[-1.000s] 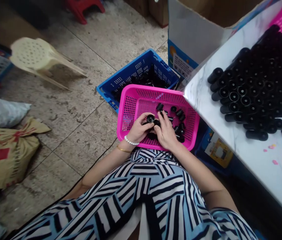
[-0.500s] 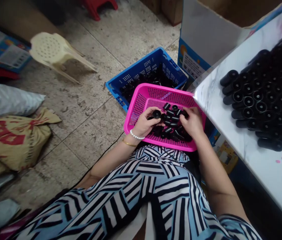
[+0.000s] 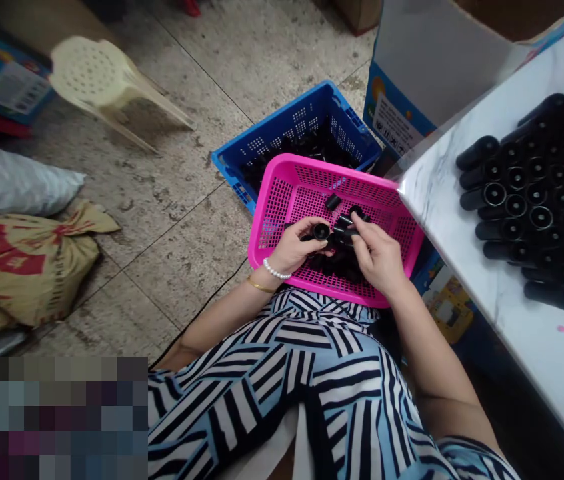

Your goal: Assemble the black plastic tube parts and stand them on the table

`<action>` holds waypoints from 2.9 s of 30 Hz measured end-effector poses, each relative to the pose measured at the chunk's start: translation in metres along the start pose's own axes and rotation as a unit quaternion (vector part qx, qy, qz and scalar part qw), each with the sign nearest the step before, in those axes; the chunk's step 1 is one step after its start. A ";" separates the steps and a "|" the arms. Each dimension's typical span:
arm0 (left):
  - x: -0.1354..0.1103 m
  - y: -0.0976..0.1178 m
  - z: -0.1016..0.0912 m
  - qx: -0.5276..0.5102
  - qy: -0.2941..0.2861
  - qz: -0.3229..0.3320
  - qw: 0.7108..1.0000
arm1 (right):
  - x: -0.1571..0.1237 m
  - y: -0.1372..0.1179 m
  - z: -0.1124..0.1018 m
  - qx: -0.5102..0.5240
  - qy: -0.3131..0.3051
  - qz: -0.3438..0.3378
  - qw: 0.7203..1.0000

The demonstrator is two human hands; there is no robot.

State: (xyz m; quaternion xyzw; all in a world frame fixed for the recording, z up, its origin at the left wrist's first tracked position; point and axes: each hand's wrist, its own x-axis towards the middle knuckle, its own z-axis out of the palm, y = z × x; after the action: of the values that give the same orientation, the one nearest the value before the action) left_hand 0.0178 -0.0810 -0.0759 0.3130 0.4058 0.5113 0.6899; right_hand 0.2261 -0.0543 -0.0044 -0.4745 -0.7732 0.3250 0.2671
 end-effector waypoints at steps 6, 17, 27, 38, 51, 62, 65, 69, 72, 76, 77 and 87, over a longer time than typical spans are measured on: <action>-0.003 -0.005 0.000 0.005 0.003 -0.027 1.000 | -0.006 -0.004 0.021 -0.009 -0.022 0.009 1.000; 0.000 0.003 0.002 -0.013 0.007 -0.024 1.000 | -0.011 0.002 0.015 0.050 0.018 0.098 0.994; 0.010 0.005 0.001 0.048 0.013 0.040 0.998 | -0.018 -0.008 0.046 -0.017 -0.015 0.001 1.000; 0.003 0.000 -0.001 -0.041 0.061 -0.069 0.995 | -0.004 0.061 -0.021 -0.149 -0.052 0.150 0.976; 0.002 0.004 0.008 0.067 -0.009 -0.043 0.997 | -0.002 0.024 -0.008 0.087 0.030 0.114 0.989; 0.010 0.010 0.008 -0.061 0.047 -0.035 0.996 | -0.003 -0.007 0.018 0.084 0.129 0.032 0.988; 0.009 0.007 0.009 0.014 0.024 -0.004 1.000 | 0.011 -0.011 0.014 0.001 0.127 -0.031 0.991; 0.009 0.001 0.007 0.084 0.033 0.027 0.996 | 0.020 -0.018 0.018 -0.056 0.139 -0.066 0.987; 0.009 -0.001 0.005 0.103 0.032 0.031 0.994 | 0.019 -0.019 0.023 -0.056 0.149 -0.068 0.985; 0.008 0.000 0.002 0.060 0.054 0.022 0.996 | 0.015 -0.018 0.023 -0.062 0.151 -0.069 0.984; 0.008 0.000 0.001 0.064 0.053 0.024 0.996 | 0.014 -0.017 0.022 -0.061 0.159 -0.065 0.983; 0.014 0.001 0.014 0.082 0.048 0.031 0.995 | 0.009 -0.006 0.052 -0.125 0.070 -0.094 0.985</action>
State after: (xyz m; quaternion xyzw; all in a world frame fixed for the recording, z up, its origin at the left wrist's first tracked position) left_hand 0.0318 -0.0671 -0.0716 0.3562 0.4684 0.5123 0.6256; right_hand 0.1817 -0.0609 -0.0321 -0.4511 -0.8282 0.1655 0.2886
